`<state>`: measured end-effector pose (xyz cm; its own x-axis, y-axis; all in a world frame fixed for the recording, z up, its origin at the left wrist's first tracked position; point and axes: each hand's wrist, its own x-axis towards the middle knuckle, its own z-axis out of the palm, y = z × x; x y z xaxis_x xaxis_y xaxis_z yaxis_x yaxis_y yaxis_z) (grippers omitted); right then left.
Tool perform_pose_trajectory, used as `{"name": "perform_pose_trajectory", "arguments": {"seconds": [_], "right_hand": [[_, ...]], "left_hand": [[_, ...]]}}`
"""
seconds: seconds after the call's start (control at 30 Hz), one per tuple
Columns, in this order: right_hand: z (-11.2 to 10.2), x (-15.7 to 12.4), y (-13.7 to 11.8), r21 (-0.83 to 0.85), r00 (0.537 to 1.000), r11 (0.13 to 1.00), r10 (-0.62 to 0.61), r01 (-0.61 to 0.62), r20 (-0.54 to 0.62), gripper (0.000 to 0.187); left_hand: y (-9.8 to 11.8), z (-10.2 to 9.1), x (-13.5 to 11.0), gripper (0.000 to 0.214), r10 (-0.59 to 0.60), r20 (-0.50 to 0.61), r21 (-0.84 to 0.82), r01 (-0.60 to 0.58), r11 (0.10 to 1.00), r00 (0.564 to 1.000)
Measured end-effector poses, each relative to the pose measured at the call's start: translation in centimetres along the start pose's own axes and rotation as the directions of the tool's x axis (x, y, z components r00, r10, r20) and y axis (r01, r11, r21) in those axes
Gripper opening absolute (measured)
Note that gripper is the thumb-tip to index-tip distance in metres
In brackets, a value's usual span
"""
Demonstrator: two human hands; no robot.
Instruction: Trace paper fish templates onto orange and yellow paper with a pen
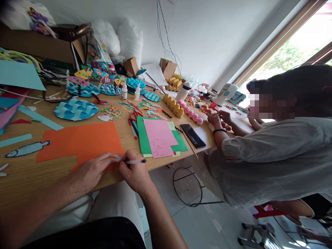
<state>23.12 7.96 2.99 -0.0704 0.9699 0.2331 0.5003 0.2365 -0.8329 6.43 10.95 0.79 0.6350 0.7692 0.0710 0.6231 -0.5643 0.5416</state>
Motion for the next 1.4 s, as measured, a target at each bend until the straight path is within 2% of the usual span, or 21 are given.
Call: {"name": "perform_pose_trajectory", "arguments": {"seconds": [0.57,0.83,1.4], "right_hand": [[0.17,-0.17,0.0,0.002,1.0,1.0,0.003,-0.003,0.022,0.009],[-0.06,-0.2,-0.17,0.016,0.999,1.0,-0.015,0.014,0.034,0.009],[-0.03,-0.07,-0.16,0.031,0.997,0.999,-0.029,0.027,0.066,0.01]], "left_hand": [[0.21,-0.86,0.05,0.043,-0.024,0.059,-0.055,0.027,0.998,0.998],[-0.2,-0.6,-0.04,0.043,0.032,0.021,-0.078,-0.031,0.996,0.999],[-0.36,-0.6,0.01,0.045,0.038,0.024,-0.084,-0.036,0.996,0.999]]}}
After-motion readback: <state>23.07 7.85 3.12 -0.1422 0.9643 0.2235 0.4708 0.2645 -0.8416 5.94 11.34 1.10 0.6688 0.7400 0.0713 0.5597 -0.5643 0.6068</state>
